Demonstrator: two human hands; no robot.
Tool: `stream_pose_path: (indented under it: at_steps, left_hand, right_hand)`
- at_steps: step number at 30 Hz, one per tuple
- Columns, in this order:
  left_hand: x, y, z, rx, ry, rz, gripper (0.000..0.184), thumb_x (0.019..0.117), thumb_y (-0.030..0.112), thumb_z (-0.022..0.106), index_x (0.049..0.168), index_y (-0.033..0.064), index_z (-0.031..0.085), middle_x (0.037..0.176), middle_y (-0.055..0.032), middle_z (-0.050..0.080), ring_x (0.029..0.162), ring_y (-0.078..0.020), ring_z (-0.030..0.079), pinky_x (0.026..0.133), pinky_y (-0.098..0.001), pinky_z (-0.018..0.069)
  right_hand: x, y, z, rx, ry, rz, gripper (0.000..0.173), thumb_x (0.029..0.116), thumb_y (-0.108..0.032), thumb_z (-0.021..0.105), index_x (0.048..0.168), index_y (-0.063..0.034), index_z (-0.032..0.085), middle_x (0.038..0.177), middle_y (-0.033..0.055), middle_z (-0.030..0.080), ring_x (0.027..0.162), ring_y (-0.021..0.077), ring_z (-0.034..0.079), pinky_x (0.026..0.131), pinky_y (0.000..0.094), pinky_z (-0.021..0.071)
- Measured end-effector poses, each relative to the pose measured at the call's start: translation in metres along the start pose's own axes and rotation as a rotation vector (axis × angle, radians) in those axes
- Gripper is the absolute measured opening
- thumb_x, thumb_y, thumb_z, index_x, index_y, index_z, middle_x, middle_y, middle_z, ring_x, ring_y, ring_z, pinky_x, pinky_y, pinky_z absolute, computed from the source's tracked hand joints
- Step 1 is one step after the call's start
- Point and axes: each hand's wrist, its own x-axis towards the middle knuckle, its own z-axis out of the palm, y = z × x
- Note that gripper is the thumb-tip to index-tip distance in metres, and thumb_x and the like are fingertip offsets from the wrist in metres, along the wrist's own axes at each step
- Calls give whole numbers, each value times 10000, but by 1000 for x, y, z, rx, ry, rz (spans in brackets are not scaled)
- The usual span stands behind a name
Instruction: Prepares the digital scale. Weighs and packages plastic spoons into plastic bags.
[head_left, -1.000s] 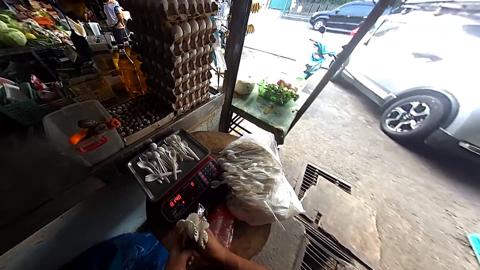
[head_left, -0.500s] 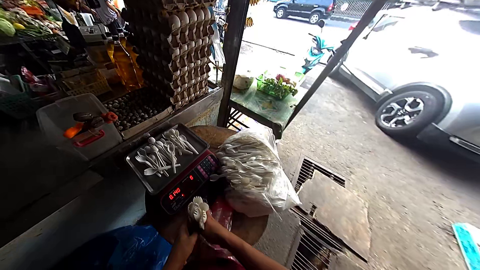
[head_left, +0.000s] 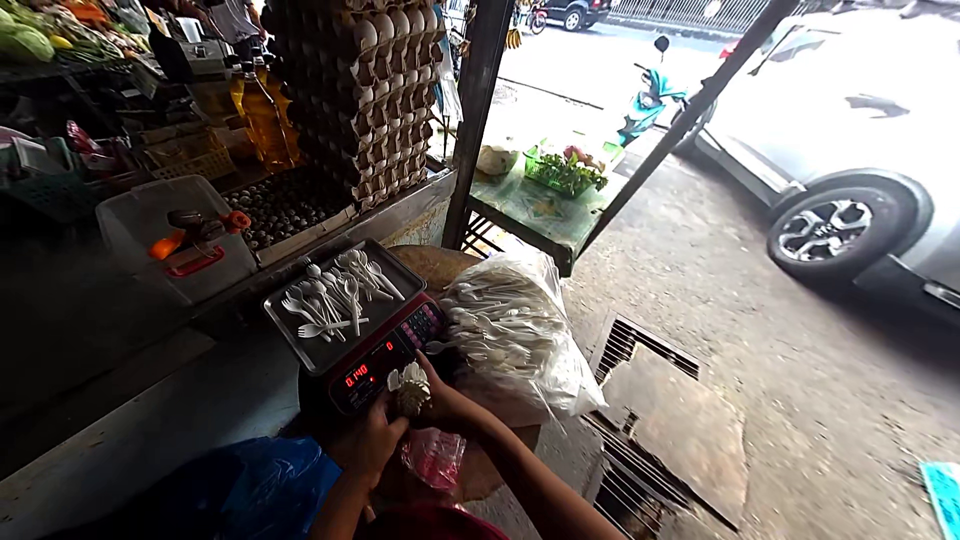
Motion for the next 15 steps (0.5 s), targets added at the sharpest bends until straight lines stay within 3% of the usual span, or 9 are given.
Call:
stream_pose_path:
  at_steps: [2,3,4,5,7,9,11,13,15]
  left_hand:
    - [-1,14,1,-39,-28,-5,524,893,-90,535,1409,-41,458,1199,-129,632,898,-110,646,729,-252,549]
    - [-2,21,3,-48,-39,1,540,894,-99,530,1424,-34,446,1212,-126,627,874,-103,645,707,-243,547]
    - [-4,28,4,-42,-49,14,554,897,-103,527,1437,-26,434,1230,-122,616,865,-97,642,698,-236,545]
    - [-5,35,4,-27,-71,30,614,896,-105,515,1492,-5,404,1336,-132,588,923,-106,645,726,-244,544]
    - [-7,46,3,44,-100,60,677,893,-106,501,1543,17,355,1485,-155,498,1012,-126,645,769,-265,544]
    - [-9,55,2,113,-107,71,667,910,-92,520,1545,33,362,1498,-146,488,999,-116,652,764,-258,551]
    - [-11,64,3,176,-108,74,645,919,-95,529,1535,31,385,1497,-144,487,933,-108,646,721,-257,538]
    - [-17,78,2,199,-106,115,629,921,-97,529,1524,37,404,1509,-119,483,843,-87,635,663,-249,526]
    - [-25,97,-1,184,-75,243,668,866,-60,528,1515,43,404,1501,-72,503,767,-28,604,595,-213,499]
  right_hand:
    - [-7,-16,-9,95,-21,6,1316,718,87,812,1603,-90,-145,1504,270,425,1297,257,574,1069,414,501]
    - [-11,-22,-13,104,-26,1,1326,707,86,816,1607,-111,-138,1540,268,381,1324,255,553,1071,413,497]
    - [-15,-29,-17,96,-34,-4,1337,706,66,823,1615,-132,-138,1606,265,281,1399,265,480,1106,425,462]
    - [-19,-35,-21,88,-49,-13,1350,708,34,834,1619,-150,-145,1670,240,141,1497,268,347,1168,436,394]
    - [-27,-45,-28,132,-57,-61,1365,695,-18,858,1627,-160,-130,1701,204,3,1562,275,192,1217,463,324]
    - [-31,-48,-33,198,-36,-111,1305,737,-130,848,1627,-159,-106,1693,176,89,1527,209,285,1189,407,383]
    - [-37,-54,-33,196,27,-122,1189,836,-274,794,1629,-126,-80,1672,184,174,1477,187,373,1160,362,412]
    - [-50,-68,-28,62,114,-157,1103,907,-350,739,1631,-56,-41,1662,216,207,1478,218,374,1175,371,382]
    - [-66,-82,-24,-112,152,-295,1148,879,-381,775,1625,-12,-16,1659,216,221,1490,195,354,1196,340,355]
